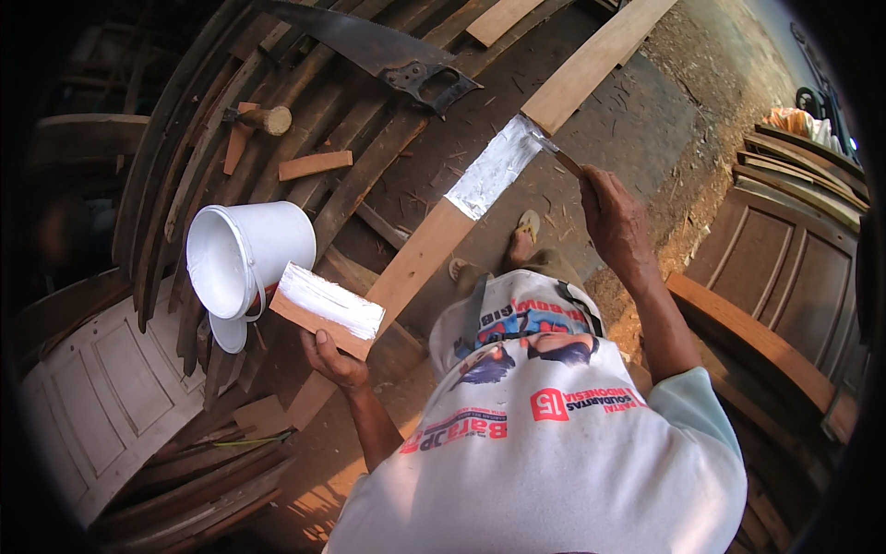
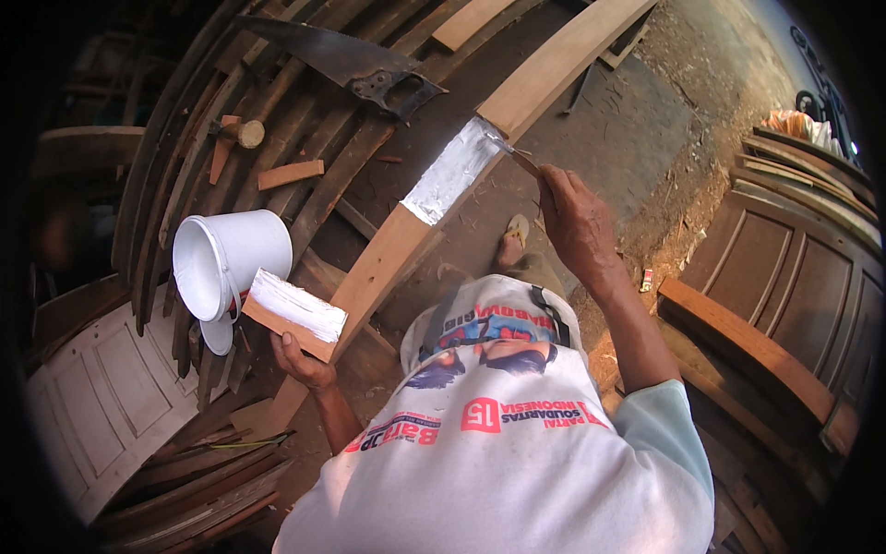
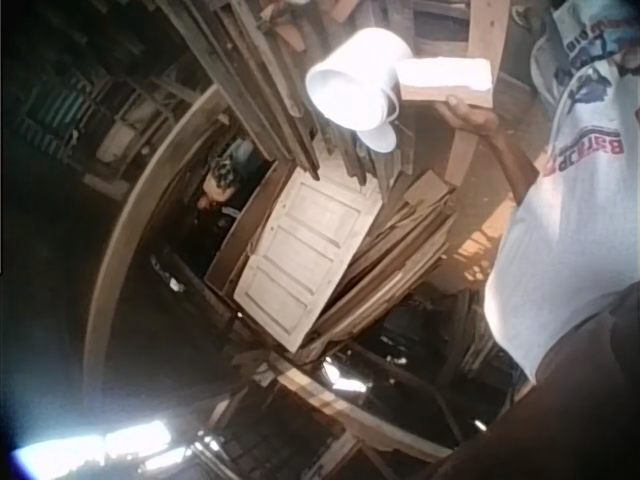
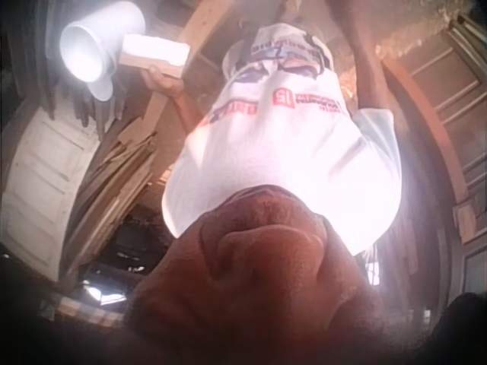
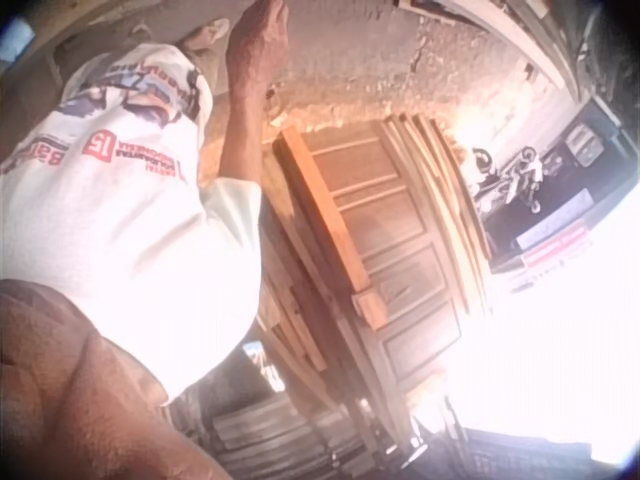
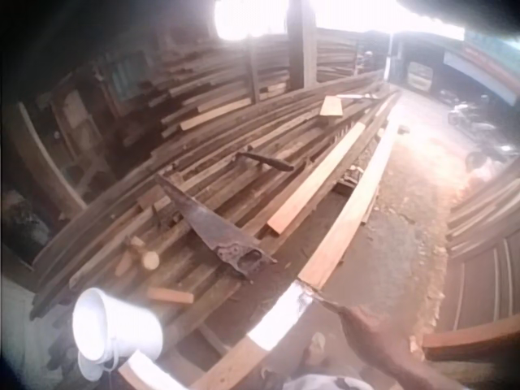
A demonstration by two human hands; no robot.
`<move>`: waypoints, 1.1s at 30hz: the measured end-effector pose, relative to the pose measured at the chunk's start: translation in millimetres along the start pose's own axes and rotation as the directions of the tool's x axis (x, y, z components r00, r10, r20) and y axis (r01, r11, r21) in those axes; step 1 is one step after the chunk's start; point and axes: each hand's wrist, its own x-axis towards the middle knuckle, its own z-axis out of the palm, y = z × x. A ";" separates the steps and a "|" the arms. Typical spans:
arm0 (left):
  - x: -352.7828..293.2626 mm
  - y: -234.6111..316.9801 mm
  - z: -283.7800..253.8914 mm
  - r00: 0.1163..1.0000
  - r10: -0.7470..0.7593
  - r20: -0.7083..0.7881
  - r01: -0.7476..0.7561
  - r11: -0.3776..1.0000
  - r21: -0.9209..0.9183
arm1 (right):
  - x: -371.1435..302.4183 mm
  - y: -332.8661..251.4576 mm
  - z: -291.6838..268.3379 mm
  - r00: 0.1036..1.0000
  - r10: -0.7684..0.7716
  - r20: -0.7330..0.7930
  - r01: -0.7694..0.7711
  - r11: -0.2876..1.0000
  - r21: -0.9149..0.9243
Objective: The person applies white paint to a wooden plank using a brush, then uses a hammer to drive nails into the plank. The person works in a cluttered workshop with various tools and materials visible.
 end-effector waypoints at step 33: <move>-16.2 -31.0 -12.3 0.998 -0.051 -0.031 0.038 0.941 -0.336 | 87.9 -277.6 58.2 0.721 -0.681 0.128 0.620 0.716 0.320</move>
